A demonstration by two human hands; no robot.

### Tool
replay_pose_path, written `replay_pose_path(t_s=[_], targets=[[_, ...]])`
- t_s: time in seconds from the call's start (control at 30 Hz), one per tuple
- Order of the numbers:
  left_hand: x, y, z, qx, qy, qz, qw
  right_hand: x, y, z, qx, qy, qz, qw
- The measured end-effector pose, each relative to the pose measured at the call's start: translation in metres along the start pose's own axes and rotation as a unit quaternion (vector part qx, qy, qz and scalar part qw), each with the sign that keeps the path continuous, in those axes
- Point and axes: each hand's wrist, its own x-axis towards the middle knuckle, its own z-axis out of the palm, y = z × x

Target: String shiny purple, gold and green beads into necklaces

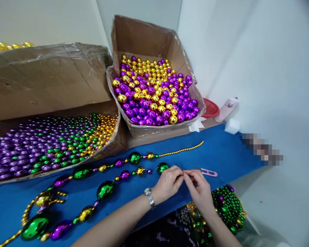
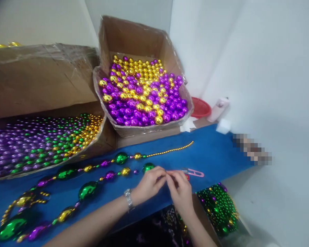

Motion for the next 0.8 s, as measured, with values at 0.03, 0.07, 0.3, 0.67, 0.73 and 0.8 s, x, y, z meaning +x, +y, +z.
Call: replay_pose_path(t_s=[0.03, 0.07, 0.3, 0.67, 0.73, 0.8], targets=[[0.0, 0.0, -0.001, 0.002, 0.0, -0.005, 1.0, 0.005, -0.002, -0.001, 0.007, 0.005, 0.002, 1.0], [0.001, 0.0, -0.002, 0.004, -0.002, -0.011, 1.0, 0.011, -0.004, -0.005, 0.019, 0.018, 0.007, 1.0], [-0.002, -0.004, -0.023, 0.014, -0.031, -0.043, 0.999, 0.061, 0.012, -0.055, 0.105, 0.158, 0.072, 0.979], [-0.012, -0.006, -0.055, -0.014, -0.076, -0.11, 0.991, 0.103, 0.085, -0.121, 0.125, 0.327, 0.211, 0.913], [-0.014, -0.006, -0.061, -0.057, -0.071, -0.143, 0.986, 0.107, 0.096, -0.138, 0.107, 0.353, 0.237, 0.899], [-0.014, -0.003, -0.067, -0.12, -0.062, -0.177, 0.975, 0.108, 0.106, -0.152, 0.088, 0.359, 0.264, 0.891]])
